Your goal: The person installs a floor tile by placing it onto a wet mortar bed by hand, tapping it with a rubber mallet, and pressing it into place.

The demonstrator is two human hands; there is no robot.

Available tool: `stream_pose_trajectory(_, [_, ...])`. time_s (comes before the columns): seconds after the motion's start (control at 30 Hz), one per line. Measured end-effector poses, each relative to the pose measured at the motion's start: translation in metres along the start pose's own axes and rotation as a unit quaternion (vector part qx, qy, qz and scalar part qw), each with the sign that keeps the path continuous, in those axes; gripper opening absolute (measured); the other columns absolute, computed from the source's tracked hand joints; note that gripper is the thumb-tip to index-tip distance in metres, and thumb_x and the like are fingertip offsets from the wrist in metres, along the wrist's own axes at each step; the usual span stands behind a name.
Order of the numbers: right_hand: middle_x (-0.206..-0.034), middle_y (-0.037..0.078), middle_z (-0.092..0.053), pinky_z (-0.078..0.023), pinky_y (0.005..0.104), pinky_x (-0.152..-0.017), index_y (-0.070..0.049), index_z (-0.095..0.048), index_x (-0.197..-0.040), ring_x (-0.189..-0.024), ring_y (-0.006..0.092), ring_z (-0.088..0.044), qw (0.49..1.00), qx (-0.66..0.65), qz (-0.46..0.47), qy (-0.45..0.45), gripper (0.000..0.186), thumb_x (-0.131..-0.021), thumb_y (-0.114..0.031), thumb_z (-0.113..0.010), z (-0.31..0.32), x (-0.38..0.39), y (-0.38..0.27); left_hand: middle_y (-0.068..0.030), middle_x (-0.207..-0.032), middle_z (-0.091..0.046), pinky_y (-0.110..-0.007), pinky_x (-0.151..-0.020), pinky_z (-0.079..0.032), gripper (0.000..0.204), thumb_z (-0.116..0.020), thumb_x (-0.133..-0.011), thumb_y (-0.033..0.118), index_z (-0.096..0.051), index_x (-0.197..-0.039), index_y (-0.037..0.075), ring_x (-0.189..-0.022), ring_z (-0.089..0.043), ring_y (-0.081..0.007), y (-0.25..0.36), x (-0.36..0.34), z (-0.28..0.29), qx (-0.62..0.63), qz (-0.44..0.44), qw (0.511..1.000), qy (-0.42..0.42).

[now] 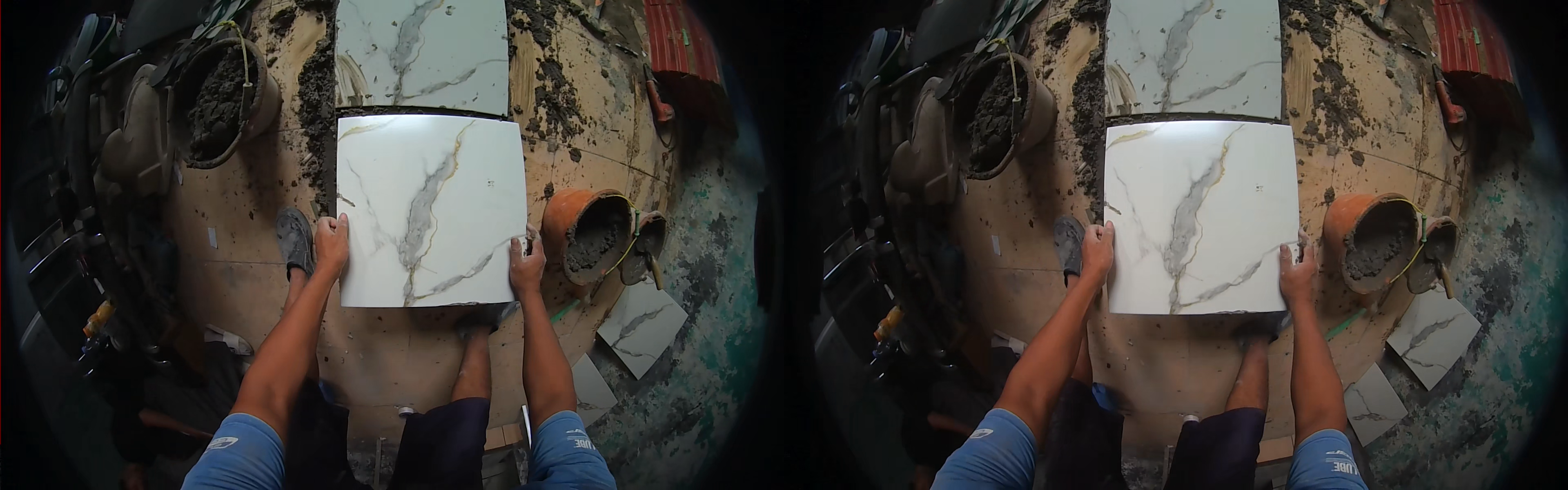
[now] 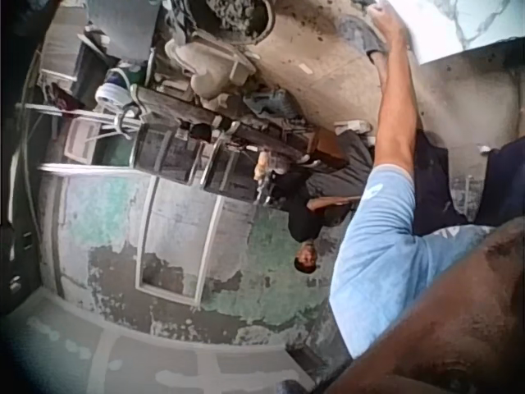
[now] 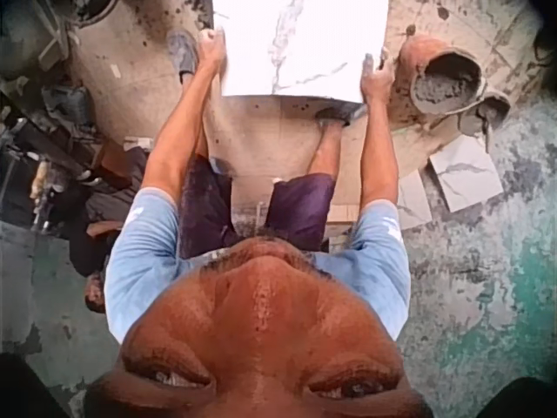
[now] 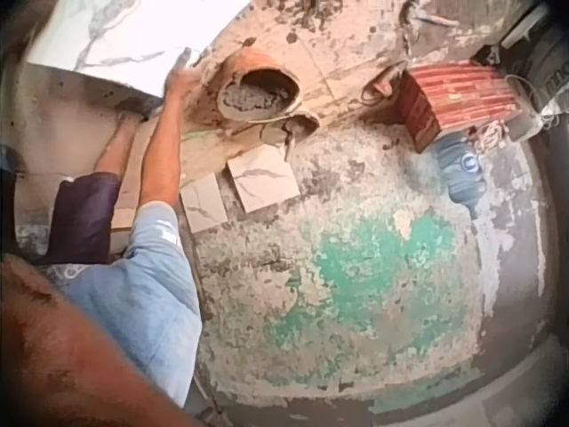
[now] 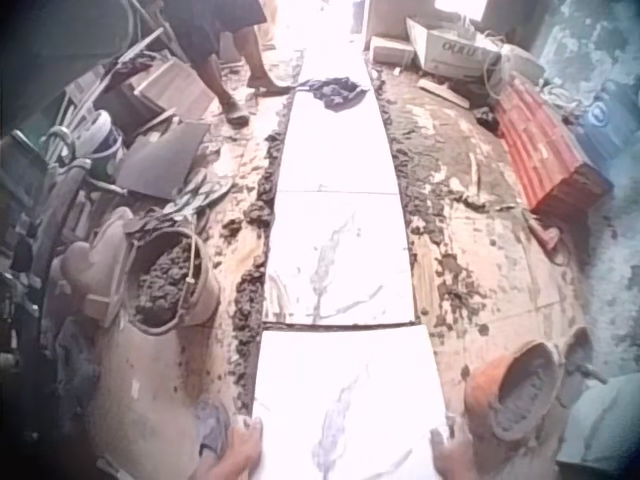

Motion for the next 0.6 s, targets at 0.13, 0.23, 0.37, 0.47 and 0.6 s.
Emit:
stream_pose_trajectory(0.13, [-0.118,0.022,-0.063,-0.046,0.0386,-0.096,0.003,-0.051,-0.131,-0.112,0.029,-0.06,1.0,0.005,-0.013,-0.002,0.055,-0.092,-0.032,-0.067,-0.022,-0.008,0.003,-0.0106,-0.076,-0.057,-0.036,-0.069,-0.046,0.039,-0.06,-0.095,0.04,-0.052,-0.087,0.002,-0.07,-0.053,-0.0216,-0.009,-0.019,-0.009,0.002,-0.013,1.0,0.013])
stream_pose_trajectory(0.23, [-0.119,0.021,-0.062,-0.045,0.0373,-0.097,0.003,-0.05,-0.131,-0.111,0.0266,-0.06,1.0,0.017,-0.014,-0.003,0.055,-0.092,-0.032,-0.067,-0.029,-0.012,0.014,-0.0107,-0.075,-0.058,-0.036,-0.068,-0.047,0.04,-0.061,-0.094,0.04,-0.053,-0.088,0.002,-0.07,-0.054,-0.0214,-0.011,-0.027,-0.016,0.004,-0.006,1.0,0.001])
stream_pose_trajectory(0.37, [-0.115,0.02,-0.063,-0.046,0.0378,-0.093,0.002,-0.053,-0.13,-0.105,0.0284,-0.06,1.0,-0.024,-0.008,0.014,0.056,-0.092,-0.037,-0.066,-0.04,-0.017,0.025,-0.01,-0.076,-0.058,-0.036,-0.068,-0.047,0.04,-0.061,-0.094,0.04,-0.054,-0.089,0.001,-0.07,-0.055,-0.02,-0.021,-0.035,-0.019,0.021,-0.017,1.0,0.006])
stream_pose_trajectory(0.47, [-0.116,0.02,-0.062,-0.046,0.0374,-0.094,0.003,-0.052,-0.13,-0.107,0.0277,-0.06,1.0,-0.023,0.001,0.021,0.055,-0.092,-0.035,-0.065,-0.045,-0.019,0.037,-0.0096,-0.076,-0.058,-0.035,-0.068,-0.047,0.039,-0.062,-0.094,0.04,-0.054,-0.09,0.001,-0.07,-0.055,-0.0196,-0.019,-0.035,-0.024,0.026,-0.012,1.0,0.008])
stream_pose_trajectory(0.6, [-0.122,0.02,-0.06,-0.045,0.0371,-0.098,0.005,-0.049,-0.131,-0.113,0.0276,-0.058,0.999,-0.043,-0.006,0.011,0.055,-0.092,-0.029,-0.067,-0.056,-0.02,0.041,-0.009,-0.076,-0.058,-0.035,-0.068,-0.047,0.039,-0.062,-0.094,0.04,-0.054,-0.09,0.001,-0.07,-0.054,-0.019,-0.018,-0.042,-0.022,0.033,0.005,0.999,0.015])
Point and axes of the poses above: each hand's wrist, its own x-axis away from the middle knuckle, its own z-axis out of the back of the hand, y = z × x, the point moved 1 cm from there along -x, towards the middle knuckle
